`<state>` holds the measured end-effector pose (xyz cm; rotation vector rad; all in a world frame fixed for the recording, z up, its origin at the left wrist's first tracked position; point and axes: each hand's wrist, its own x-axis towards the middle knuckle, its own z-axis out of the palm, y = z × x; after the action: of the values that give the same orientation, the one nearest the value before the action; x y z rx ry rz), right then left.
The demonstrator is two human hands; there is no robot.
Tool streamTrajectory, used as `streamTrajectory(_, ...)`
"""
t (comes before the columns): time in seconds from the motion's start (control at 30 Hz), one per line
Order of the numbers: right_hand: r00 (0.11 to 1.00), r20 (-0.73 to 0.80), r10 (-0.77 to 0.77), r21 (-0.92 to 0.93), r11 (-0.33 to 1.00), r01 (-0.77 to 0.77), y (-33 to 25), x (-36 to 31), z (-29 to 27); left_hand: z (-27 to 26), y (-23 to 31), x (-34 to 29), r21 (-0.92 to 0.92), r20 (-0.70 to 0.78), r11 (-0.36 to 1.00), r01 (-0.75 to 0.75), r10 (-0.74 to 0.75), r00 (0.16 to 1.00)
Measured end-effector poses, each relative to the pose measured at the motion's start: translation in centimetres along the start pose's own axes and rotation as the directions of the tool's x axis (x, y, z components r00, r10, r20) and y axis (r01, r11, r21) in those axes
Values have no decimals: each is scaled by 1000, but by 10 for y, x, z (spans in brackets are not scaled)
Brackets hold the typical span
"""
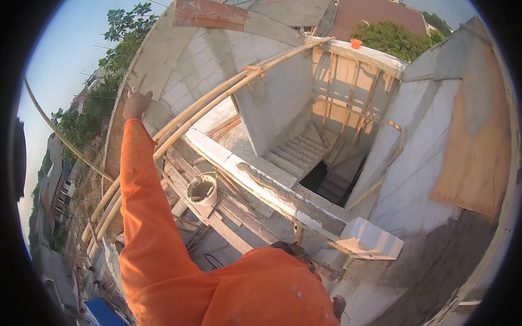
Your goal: The person applies mortar to a concrete beam using a trowel and lays lightweight concrete bricks to build a wall. The person spreads mortar from a bucket onto the beam and the side of a brick, then positions the brick and taps it into place with the handle of the trowel.
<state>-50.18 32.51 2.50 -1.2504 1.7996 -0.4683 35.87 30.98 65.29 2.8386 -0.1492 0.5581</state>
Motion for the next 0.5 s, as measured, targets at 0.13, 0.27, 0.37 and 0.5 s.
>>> streamTrajectory(0.13,978,142,153,373,907,-196,0,-9,1,23,40,-35,47,-80,973,-226,230,970)
streamTrajectory(0.27,934,40,354,381,859,-342,-10,-37,20,135,123,-166,-204,171,745,-634,665,727)
streamTrajectory(0.37,892,-59,448,265,868,-419,-4,-54,43,267,131,-322,-500,459,494,-712,848,266)
streamTrajectory(0.5,845,-390,367,130,930,-344,-7,-78,66,388,75,-473,-577,725,364,-732,640,-253)
